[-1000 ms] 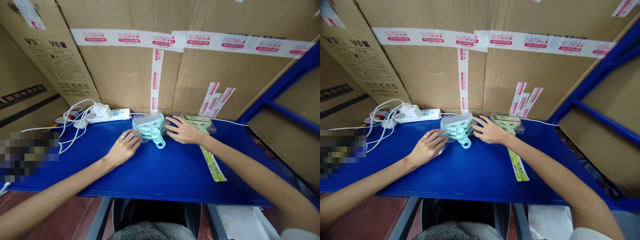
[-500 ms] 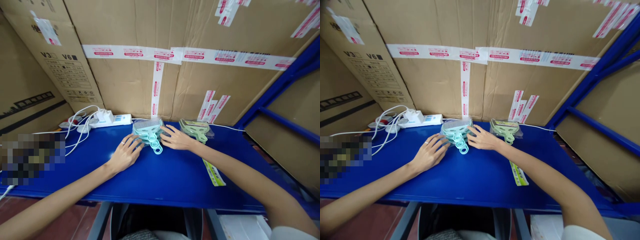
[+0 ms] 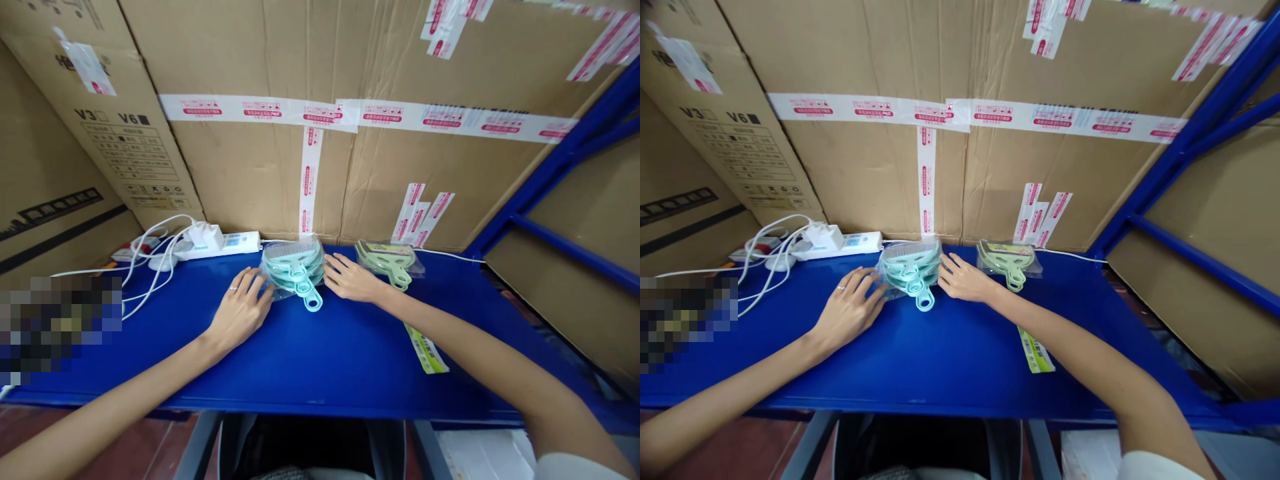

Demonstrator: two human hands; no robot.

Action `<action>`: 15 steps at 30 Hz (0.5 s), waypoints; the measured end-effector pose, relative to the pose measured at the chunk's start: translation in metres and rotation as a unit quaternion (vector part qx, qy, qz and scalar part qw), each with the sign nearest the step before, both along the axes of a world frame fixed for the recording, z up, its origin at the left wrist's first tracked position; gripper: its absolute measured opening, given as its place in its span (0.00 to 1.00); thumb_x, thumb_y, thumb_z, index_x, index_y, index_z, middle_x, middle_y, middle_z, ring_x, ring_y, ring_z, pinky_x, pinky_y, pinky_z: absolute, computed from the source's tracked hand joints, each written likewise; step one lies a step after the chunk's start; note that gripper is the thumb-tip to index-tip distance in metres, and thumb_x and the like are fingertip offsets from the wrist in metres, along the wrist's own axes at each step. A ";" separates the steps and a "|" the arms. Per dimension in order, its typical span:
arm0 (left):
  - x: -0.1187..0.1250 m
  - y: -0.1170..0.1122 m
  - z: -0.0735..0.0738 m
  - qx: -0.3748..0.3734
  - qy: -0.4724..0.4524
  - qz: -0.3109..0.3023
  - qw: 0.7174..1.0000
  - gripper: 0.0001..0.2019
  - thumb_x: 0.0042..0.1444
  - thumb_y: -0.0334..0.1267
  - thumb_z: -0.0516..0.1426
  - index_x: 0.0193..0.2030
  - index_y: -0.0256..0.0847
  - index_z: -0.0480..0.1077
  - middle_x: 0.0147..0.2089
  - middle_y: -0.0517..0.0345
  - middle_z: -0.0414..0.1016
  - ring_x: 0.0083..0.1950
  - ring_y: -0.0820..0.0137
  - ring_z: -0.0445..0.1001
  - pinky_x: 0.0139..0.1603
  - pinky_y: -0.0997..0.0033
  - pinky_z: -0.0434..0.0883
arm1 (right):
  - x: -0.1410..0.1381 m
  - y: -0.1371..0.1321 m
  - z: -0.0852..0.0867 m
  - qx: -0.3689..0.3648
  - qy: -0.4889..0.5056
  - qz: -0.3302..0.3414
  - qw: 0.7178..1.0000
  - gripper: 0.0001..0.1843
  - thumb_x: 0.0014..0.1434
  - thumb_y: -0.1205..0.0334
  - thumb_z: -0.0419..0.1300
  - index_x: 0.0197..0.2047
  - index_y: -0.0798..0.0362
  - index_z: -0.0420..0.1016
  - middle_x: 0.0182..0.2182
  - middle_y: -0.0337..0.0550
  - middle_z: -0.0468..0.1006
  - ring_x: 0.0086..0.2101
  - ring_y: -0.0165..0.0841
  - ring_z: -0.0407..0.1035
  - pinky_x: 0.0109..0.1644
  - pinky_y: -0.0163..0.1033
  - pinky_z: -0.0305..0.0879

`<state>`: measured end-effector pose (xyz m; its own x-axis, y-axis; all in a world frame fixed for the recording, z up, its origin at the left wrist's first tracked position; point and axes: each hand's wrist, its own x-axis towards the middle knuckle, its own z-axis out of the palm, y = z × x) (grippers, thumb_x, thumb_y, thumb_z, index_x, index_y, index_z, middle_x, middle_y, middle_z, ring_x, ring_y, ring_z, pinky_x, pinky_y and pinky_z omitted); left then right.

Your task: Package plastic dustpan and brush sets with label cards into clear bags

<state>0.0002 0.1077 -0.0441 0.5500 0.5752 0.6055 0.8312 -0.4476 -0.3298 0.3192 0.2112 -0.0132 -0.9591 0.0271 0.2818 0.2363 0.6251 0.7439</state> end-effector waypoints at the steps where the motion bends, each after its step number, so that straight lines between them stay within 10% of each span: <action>1: -0.001 0.000 0.000 0.003 -0.004 0.004 1.000 0.12 0.68 0.31 0.57 0.53 0.37 0.80 0.57 0.36 0.80 0.65 0.45 0.75 0.68 0.38 0.72 | 0.000 0.000 -0.001 -0.002 -0.002 -0.002 1.000 0.10 0.70 0.71 0.59 0.45 0.60 0.84 0.49 0.58 0.85 0.56 0.49 0.79 0.62 0.57 0.75; 15: -0.009 0.025 -0.002 -0.017 0.031 -0.040 0.999 0.13 0.71 0.32 0.56 0.54 0.36 0.81 0.64 0.39 0.80 0.70 0.42 0.72 0.67 0.39 0.74 | -0.004 0.002 -0.002 -0.030 -0.007 -0.031 0.999 0.12 0.70 0.71 0.59 0.51 0.61 0.83 0.50 0.58 0.85 0.60 0.50 0.76 0.63 0.58 0.72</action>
<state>-0.0085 0.1326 -0.0461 0.6317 0.5467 0.5496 0.7701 -0.5242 -0.3636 0.3154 0.2136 -0.0149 -0.9589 0.1023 0.2646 0.2653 0.6536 0.7088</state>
